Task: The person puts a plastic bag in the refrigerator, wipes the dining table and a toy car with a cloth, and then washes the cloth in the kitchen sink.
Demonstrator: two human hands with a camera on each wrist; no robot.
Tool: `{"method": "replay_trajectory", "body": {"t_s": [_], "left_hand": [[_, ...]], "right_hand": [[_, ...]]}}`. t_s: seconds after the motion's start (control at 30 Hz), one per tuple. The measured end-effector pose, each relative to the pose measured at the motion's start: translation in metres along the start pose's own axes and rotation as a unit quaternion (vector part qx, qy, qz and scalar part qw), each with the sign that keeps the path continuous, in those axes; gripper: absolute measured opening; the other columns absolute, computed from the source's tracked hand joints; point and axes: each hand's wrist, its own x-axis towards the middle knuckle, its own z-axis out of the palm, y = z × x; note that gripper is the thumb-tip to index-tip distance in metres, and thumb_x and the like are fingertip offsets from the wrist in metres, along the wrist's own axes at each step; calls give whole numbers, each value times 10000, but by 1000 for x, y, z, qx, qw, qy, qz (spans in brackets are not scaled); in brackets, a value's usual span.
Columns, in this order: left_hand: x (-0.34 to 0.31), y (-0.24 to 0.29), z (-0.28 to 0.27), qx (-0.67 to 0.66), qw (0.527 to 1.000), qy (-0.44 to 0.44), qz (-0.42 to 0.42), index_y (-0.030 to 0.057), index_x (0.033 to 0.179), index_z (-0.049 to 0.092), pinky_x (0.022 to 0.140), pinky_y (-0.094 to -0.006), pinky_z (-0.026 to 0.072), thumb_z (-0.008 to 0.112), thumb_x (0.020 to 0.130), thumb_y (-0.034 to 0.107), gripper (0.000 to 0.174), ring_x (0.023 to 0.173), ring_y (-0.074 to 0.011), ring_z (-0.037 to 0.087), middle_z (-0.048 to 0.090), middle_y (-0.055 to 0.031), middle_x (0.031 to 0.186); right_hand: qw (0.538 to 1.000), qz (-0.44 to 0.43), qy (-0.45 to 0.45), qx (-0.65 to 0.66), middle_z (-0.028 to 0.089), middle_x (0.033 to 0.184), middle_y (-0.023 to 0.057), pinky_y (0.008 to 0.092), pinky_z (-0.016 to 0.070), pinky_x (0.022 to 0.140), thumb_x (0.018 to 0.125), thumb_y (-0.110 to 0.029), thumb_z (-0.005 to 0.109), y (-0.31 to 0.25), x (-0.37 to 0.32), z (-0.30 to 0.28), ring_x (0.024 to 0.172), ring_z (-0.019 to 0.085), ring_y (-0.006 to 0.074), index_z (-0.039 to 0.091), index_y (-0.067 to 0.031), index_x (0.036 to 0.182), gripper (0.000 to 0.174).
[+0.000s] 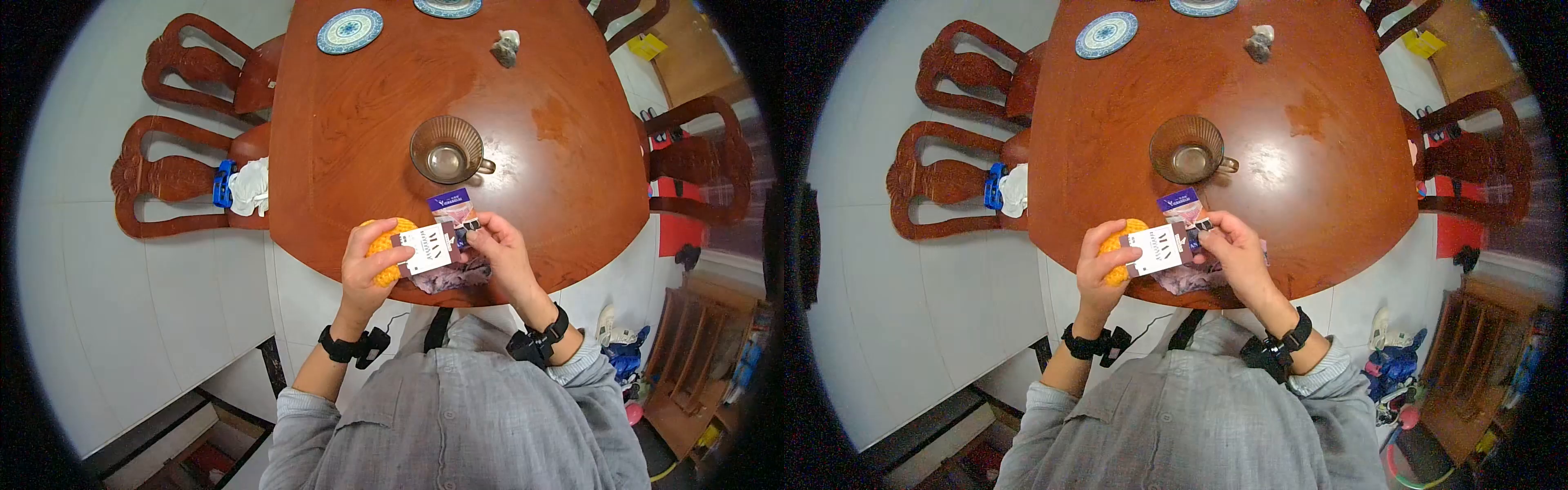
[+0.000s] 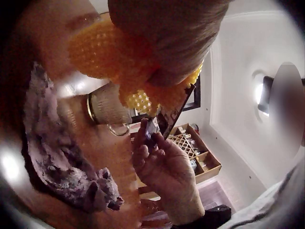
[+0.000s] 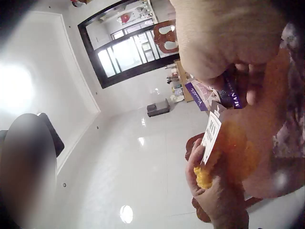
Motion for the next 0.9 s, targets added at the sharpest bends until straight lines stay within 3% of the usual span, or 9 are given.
{"method": "replay_trajectory", "body": {"t_s": [0.33, 0.4, 0.53, 0.6, 0.63, 0.7, 0.77, 0.87, 0.9], "left_hand": [[1, 0, 6, 54, 996, 17, 73, 161, 878, 679, 793, -379, 447, 717, 602, 111, 283, 913, -270, 534, 552, -88, 1052], [3, 1, 4, 59, 995, 6, 75, 156, 900, 682, 794, -371, 447, 709, 609, 99, 298, 903, -267, 535, 552, -92, 1056], [6, 3, -3, 77, 995, -8, 63, 101, 949, 663, 807, -357, 448, 697, 605, 47, 349, 917, -268, 538, 552, -105, 1064], [3, 4, -12, 42, 997, 29, -65, 38, 988, 632, 828, -337, 442, 660, 608, 1, 382, 947, -259, 539, 553, -116, 1066], [0, 1, -19, 43, 996, 31, -65, 38, 988, 632, 828, -337, 442, 660, 608, 1, 382, 947, -259, 539, 553, -116, 1066], [-10, -10, -32, -57, 981, -4, -184, -4, 1005, 607, 845, -322, 433, 627, 616, -3, 389, 975, -240, 536, 553, -120, 1057], [-17, -14, -37, -122, 969, -31, -212, -7, 1023, 608, 863, -305, 421, 625, 647, 20, 377, 1001, -212, 532, 556, -115, 1073], [-21, 11, -22, -402, 848, -89, -333, -39, 1142, 536, 910, -292, 398, 624, 705, 58, 456, 1041, -176, 524, 542, -109, 1134], [-21, 13, -18, -401, 849, -83, -333, -39, 1142, 536, 910, -292, 398, 624, 705, 58, 456, 1041, -176, 524, 542, -109, 1134]], "right_hand": [[999, -3, -37, 4, 582, 819, 2, 178, 431, 526, 870, -97, 509, -13, -10, 12, 636, 513, 32, 520, -31, 1043, 186], [997, 5, -23, -68, 587, 824, 4, 173, 429, 512, 863, -97, 529, -17, -13, 18, 640, 519, 30, 519, -35, 1027, 176], [997, 3, -51, -59, 589, 839, 11, 171, 436, 503, 856, -95, 546, -8, -7, 12, 654, 537, 39, 520, -34, 1004, 163], [998, -12, -43, -36, 595, 846, 27, 175, 448, 503, 863, -101, 538, -4, -4, 14, 662, 553, 53, 508, -32, 1001, 157], [998, -13, -45, -36, 595, 846, 27, 175, 448, 503, 863, -101, 538, -2, -2, 16, 662, 553, 53, 508, -32, 1001, 157], [1000, -19, -19, 6, 602, 857, 45, 179, 453, 495, 873, -98, 520, 2, 0, 21, 654, 563, 67, 492, -32, 1016, 159], [999, -11, -13, 27, 605, 864, 51, 180, 454, 496, 880, -98, 508, 5, 3, 31, 647, 564, 71, 487, -32, 1023, 159], [999, 5, -16, 48, 606, 861, 54, 178, 452, 495, 890, -103, 493, 15, 0, 31, 625, 560, 72, 483, -32, 1028, 156], [999, 17, -17, 48, 604, 850, 51, 175, 449, 494, 893, -108, 490, 18, 0, 33, 611, 556, 69, 485, -32, 1026, 153]]}}
